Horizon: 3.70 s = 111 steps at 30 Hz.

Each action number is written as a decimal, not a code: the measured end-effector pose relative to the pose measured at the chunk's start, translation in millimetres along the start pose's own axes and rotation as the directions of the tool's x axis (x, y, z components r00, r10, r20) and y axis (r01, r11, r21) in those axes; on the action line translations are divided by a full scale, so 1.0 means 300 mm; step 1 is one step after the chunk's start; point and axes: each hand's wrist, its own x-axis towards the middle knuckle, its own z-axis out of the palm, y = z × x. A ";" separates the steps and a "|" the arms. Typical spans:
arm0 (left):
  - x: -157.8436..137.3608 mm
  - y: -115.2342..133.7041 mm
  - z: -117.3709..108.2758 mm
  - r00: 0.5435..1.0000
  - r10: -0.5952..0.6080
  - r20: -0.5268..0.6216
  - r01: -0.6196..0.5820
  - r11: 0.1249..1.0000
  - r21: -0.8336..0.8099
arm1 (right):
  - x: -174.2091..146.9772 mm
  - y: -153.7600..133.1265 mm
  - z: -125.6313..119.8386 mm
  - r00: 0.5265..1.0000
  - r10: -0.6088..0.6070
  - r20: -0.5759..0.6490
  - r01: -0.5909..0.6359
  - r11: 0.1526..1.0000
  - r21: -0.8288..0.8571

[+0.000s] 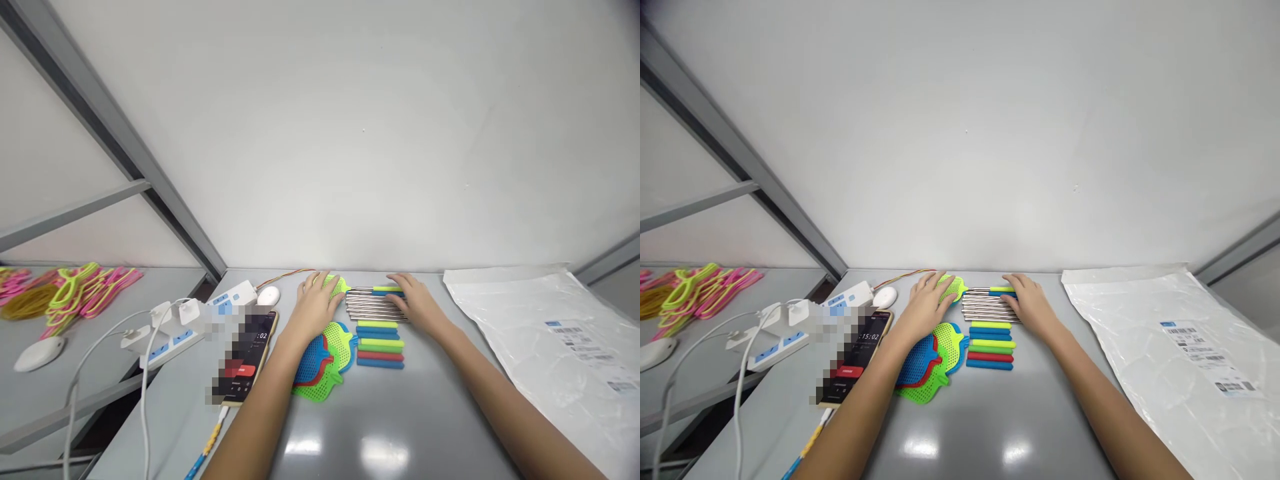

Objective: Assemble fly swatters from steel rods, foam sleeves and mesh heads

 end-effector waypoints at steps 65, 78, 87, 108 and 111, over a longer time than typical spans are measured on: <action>-0.474 0.021 0.042 0.905 -0.271 -0.328 0.092 0.876 -0.473 | -0.378 -0.158 -0.048 0.836 0.204 -0.510 -0.146 0.977 0.153; -0.498 0.015 0.042 0.879 -0.275 -0.388 -0.001 0.814 -0.580 | -0.420 -0.456 0.053 0.985 0.151 -0.082 -0.160 0.981 -0.107; -0.493 0.033 0.027 0.900 -0.219 -0.376 -0.006 0.857 -0.515 | -0.292 -0.475 -0.002 0.979 -0.052 0.198 0.099 0.967 -0.234; -0.494 0.044 0.024 0.923 -0.208 -0.324 0.013 0.859 -0.512 | -0.300 -0.413 0.036 0.975 -0.173 0.137 0.189 0.975 -0.117; -0.492 0.040 0.026 0.926 -0.204 -0.318 0.012 0.858 -0.514 | -0.302 -0.389 0.047 0.975 -0.202 0.094 0.213 0.969 -0.124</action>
